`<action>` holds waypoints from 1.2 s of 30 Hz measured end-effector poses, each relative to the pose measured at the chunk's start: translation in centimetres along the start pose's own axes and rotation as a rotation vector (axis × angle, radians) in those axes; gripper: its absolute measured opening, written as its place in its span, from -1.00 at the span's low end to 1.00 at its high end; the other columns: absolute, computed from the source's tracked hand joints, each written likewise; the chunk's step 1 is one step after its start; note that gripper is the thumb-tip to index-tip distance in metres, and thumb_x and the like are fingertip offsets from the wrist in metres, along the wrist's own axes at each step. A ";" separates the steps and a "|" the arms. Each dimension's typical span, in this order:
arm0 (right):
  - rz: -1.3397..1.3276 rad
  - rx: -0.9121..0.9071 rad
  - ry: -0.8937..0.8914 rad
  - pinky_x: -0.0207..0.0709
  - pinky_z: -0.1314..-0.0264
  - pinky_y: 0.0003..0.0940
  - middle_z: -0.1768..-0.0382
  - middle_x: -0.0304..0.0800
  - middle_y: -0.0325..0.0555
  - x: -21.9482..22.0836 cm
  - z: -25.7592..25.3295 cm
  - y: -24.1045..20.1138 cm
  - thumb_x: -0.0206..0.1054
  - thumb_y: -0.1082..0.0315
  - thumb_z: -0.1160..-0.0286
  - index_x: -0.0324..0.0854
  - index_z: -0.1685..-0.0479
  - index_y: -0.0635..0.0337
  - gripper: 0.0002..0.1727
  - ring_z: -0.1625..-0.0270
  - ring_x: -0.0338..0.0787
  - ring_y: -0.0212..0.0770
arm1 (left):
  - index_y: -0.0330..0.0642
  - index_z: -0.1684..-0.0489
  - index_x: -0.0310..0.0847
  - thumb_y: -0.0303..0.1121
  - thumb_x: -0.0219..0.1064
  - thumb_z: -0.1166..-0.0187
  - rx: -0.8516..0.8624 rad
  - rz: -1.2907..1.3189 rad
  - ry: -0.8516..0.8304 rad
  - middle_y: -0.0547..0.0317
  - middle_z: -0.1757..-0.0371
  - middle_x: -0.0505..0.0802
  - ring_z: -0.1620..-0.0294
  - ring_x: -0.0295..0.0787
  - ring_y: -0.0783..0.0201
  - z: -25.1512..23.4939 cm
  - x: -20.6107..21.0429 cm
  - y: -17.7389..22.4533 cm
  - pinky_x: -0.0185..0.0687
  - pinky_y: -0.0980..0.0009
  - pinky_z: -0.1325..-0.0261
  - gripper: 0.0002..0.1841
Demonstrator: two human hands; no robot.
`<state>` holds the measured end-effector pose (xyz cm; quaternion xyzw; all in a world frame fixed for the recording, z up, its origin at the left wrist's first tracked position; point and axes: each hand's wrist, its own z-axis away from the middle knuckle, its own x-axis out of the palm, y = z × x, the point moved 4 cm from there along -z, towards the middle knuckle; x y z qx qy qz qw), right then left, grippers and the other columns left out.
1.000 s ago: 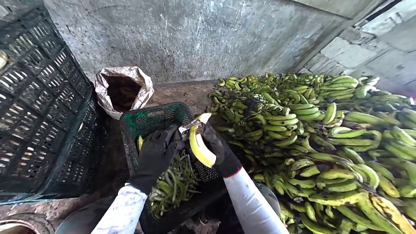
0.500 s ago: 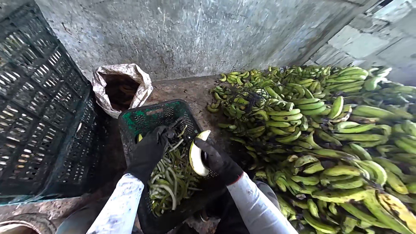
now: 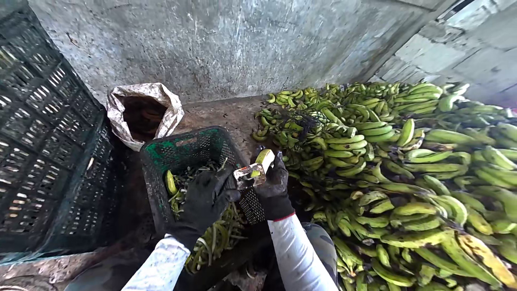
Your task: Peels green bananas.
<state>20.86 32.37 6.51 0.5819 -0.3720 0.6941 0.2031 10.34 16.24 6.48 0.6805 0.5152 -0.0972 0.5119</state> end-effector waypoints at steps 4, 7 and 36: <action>-0.085 -0.023 0.068 0.79 0.21 -0.20 0.29 0.83 -0.19 -0.6 0.4 0.3 -0.25 -0.21 -0.79 0.65 0.14 -0.02 -0.38 0.21 0.87 -0.23 | 0.10 -0.48 0.67 0.41 0.04 -0.60 0.076 -0.097 0.133 -0.13 -0.20 0.86 -0.36 0.71 -0.19 0.4 0.1 0.4 0.53 -0.18 -0.45 -0.27; 0.070 0.027 -0.044 0.76 0.23 -0.19 0.32 0.80 -0.17 -0.7 0.5 0.6 -0.19 -0.15 -0.78 0.65 0.19 -0.01 -0.43 0.24 0.83 -0.22 | 0.07 -0.55 0.62 0.31 0.01 -0.66 -0.016 -0.091 0.001 -0.16 -0.26 0.83 -0.32 0.74 -0.21 0.1 -0.3 0.6 0.59 -0.21 -0.35 -0.31; 0.422 0.435 -0.063 0.76 0.29 -0.26 0.35 0.82 -0.04 -3.5 1.8 -1.0 -0.11 -0.31 -0.65 0.71 0.12 0.12 -0.31 0.34 0.83 -0.20 | 0.02 -0.61 0.55 0.25 0.10 -0.67 -0.063 -0.031 -0.273 -0.16 -0.29 0.81 -0.34 0.74 -0.16 1.1 0.7 0.0 0.56 -0.19 -0.42 -0.32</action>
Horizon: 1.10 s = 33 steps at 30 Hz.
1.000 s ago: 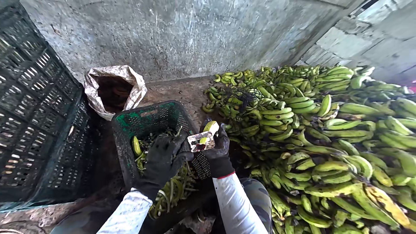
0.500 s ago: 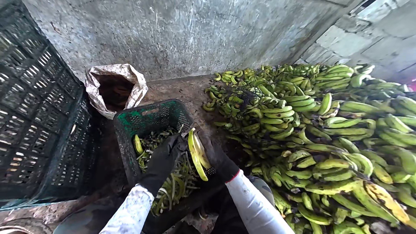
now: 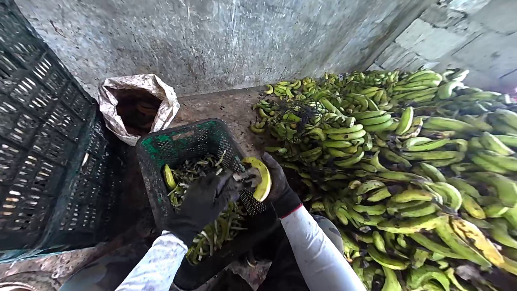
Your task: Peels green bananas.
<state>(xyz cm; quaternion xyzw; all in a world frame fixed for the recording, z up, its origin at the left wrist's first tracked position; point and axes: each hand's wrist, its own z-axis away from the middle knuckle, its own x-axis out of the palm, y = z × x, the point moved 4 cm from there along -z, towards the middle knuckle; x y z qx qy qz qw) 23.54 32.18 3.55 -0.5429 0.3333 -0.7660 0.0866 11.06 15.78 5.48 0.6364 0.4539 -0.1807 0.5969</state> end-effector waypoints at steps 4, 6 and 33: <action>0.019 -0.086 0.142 0.74 0.34 -0.33 0.43 0.77 -0.05 -1.1 0.7 -0.8 -0.31 -0.07 -0.82 0.65 0.13 0.17 -0.35 0.42 0.80 -0.24 | 0.09 -0.49 0.66 0.36 0.04 -0.63 0.289 -0.146 0.112 -0.15 -0.15 0.87 -0.28 0.78 -0.21 0.9 1.2 1.5 0.61 -0.21 -0.33 -0.30; 0.062 -0.086 0.227 0.71 0.41 -0.40 0.51 0.75 -0.08 -1.3 0.8 -0.9 -0.36 -0.01 -0.85 0.63 0.20 0.18 -0.35 0.50 0.77 -0.29 | 0.11 -0.44 0.71 0.37 0.00 -0.63 0.330 -0.196 0.134 -0.16 -0.10 0.88 -0.24 0.79 -0.24 0.9 1.7 1.9 0.65 -0.21 -0.26 -0.30; 0.373 -0.154 0.063 0.74 0.22 -0.46 0.40 0.84 -0.22 -0.9 0.9 -0.9 -0.19 0.21 -0.76 0.68 0.26 0.03 -0.54 0.31 0.82 -0.42 | -0.12 -0.51 0.58 0.10 0.35 -0.58 -0.026 0.165 -0.303 -0.03 -0.30 0.81 -0.37 0.72 0.03 1.2 1.8 2.4 0.54 0.00 -0.52 -0.37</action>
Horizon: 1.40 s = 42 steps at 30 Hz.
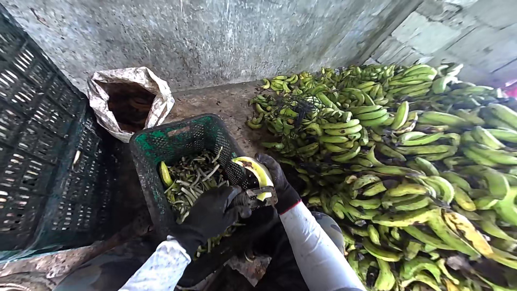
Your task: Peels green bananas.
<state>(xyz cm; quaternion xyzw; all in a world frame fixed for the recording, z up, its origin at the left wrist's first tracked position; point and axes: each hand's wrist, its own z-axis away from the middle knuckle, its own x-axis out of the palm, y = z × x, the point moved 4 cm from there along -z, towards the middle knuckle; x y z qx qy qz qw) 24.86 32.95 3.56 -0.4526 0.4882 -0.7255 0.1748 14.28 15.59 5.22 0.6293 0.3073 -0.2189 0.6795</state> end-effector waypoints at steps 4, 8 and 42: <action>-0.112 0.025 0.006 0.71 0.36 -0.46 0.47 0.80 -0.20 1.1 0.1 2.1 -0.19 0.21 -0.75 0.63 0.25 0.09 -0.56 0.44 0.78 -0.39 | -0.14 -0.62 0.45 0.12 0.25 -0.66 -0.255 -0.050 0.058 -0.22 -0.40 0.71 -0.43 0.66 -0.18 -1.0 -0.2 -0.3 0.50 -0.14 -0.51 -0.33; -0.151 -0.131 0.035 0.76 0.13 -0.32 0.33 0.81 -0.11 1.3 0.1 2.5 0.01 0.23 -0.64 0.65 0.18 0.13 -0.70 0.25 0.82 -0.30 | -0.17 -0.43 0.55 0.07 0.16 -0.74 -0.463 0.026 0.392 -0.17 -0.11 0.83 -0.12 0.82 -0.13 -1.2 -2.9 -4.0 0.67 -0.21 -0.23 -0.46; 0.419 -0.398 0.138 0.52 -0.49 -0.44 -0.29 0.72 0.03 2.2 1.9 1.5 -0.07 0.21 -0.71 0.51 -0.38 0.52 -0.45 -0.34 0.68 -0.38 | -0.07 -0.50 0.51 0.14 -0.08 -0.83 -0.617 -0.023 -0.121 -0.17 -0.26 0.80 -0.32 0.74 -0.17 -0.5 -1.2 -7.5 0.55 -0.27 -0.36 -0.43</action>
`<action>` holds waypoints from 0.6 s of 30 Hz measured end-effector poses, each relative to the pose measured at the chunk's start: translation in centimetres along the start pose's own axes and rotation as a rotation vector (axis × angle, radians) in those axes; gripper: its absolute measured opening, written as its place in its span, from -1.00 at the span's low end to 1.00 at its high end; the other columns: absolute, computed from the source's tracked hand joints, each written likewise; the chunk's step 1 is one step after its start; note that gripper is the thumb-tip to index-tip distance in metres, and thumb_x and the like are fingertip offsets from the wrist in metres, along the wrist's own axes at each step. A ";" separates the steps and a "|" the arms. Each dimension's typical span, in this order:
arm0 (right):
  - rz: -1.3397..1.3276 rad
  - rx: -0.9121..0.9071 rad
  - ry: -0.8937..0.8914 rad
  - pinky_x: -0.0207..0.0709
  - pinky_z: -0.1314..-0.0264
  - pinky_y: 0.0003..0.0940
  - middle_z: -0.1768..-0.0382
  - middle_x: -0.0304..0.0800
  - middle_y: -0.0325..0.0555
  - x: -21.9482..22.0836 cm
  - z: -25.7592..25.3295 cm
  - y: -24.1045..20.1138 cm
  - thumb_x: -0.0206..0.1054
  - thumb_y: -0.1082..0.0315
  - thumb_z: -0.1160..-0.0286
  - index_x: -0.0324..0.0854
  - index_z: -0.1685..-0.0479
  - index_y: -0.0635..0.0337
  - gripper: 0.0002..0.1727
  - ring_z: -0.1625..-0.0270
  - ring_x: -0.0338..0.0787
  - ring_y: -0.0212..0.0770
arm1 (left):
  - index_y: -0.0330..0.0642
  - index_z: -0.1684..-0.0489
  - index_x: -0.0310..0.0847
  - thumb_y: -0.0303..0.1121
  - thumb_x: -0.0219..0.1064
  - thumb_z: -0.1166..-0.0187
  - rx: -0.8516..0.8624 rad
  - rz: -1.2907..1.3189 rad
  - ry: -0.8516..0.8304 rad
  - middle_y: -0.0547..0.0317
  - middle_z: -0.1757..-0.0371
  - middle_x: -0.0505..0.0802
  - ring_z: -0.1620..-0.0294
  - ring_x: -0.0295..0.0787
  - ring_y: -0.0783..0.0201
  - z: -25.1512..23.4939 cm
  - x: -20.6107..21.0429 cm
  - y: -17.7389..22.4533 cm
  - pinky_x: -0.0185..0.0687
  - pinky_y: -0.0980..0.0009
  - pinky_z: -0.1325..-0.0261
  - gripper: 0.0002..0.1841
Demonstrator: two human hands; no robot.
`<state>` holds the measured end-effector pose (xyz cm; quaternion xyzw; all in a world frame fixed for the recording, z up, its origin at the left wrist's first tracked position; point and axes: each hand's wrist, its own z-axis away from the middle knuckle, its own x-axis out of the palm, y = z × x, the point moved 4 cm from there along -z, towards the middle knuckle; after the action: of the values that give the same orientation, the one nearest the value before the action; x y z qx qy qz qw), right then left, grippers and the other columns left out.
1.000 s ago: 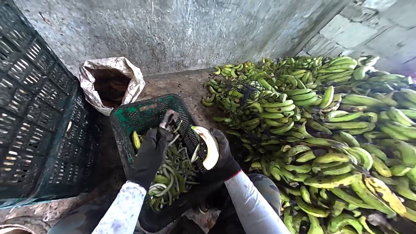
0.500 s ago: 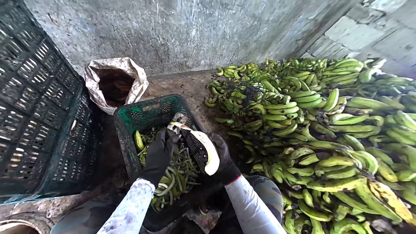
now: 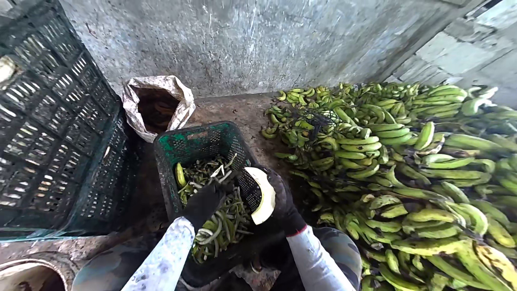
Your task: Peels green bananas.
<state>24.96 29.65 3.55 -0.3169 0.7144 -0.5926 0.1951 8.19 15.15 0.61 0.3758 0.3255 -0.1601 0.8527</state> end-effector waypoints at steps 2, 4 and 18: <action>-0.007 0.013 0.035 0.58 -0.40 -0.41 -0.22 0.74 0.02 -0.3 -0.2 0.4 -0.14 0.26 -0.72 0.51 -0.36 0.49 -0.47 -0.25 0.72 -0.36 | -0.22 -0.36 0.61 0.15 0.05 -0.77 -0.061 -0.232 -0.229 -0.30 -0.26 0.78 -0.34 0.70 -0.32 1.1 1.0 -0.3 0.50 -0.43 -0.33 -0.40; 0.056 0.027 0.085 0.59 -0.40 -0.41 -0.21 0.75 0.01 -0.7 -0.3 0.5 -0.22 0.27 -0.74 0.49 -0.37 0.49 -0.46 -0.25 0.72 -0.37 | -0.30 -0.28 0.69 0.13 0.16 -0.71 -0.106 -0.336 -0.400 -0.34 -0.32 0.76 -0.40 0.66 -0.34 2.6 2.0 -0.2 0.44 -0.45 -0.37 -0.39; -0.482 0.334 -0.386 0.69 0.09 -0.29 0.00 0.78 -0.13 28.1 -14.1 -8.8 -0.16 0.01 -0.83 0.49 -0.26 0.03 -0.57 0.05 0.80 -0.22 | -0.31 -0.31 0.66 0.08 0.16 -0.73 -0.103 -0.183 -0.344 -0.38 -0.31 0.75 -0.37 0.68 -0.34 4.7 1.0 1.0 0.49 -0.41 -0.32 -0.42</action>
<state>-2.59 19.76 17.91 -0.5465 0.4623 -0.6593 0.2301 11.46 12.24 2.87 0.2675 0.2155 -0.2820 0.8958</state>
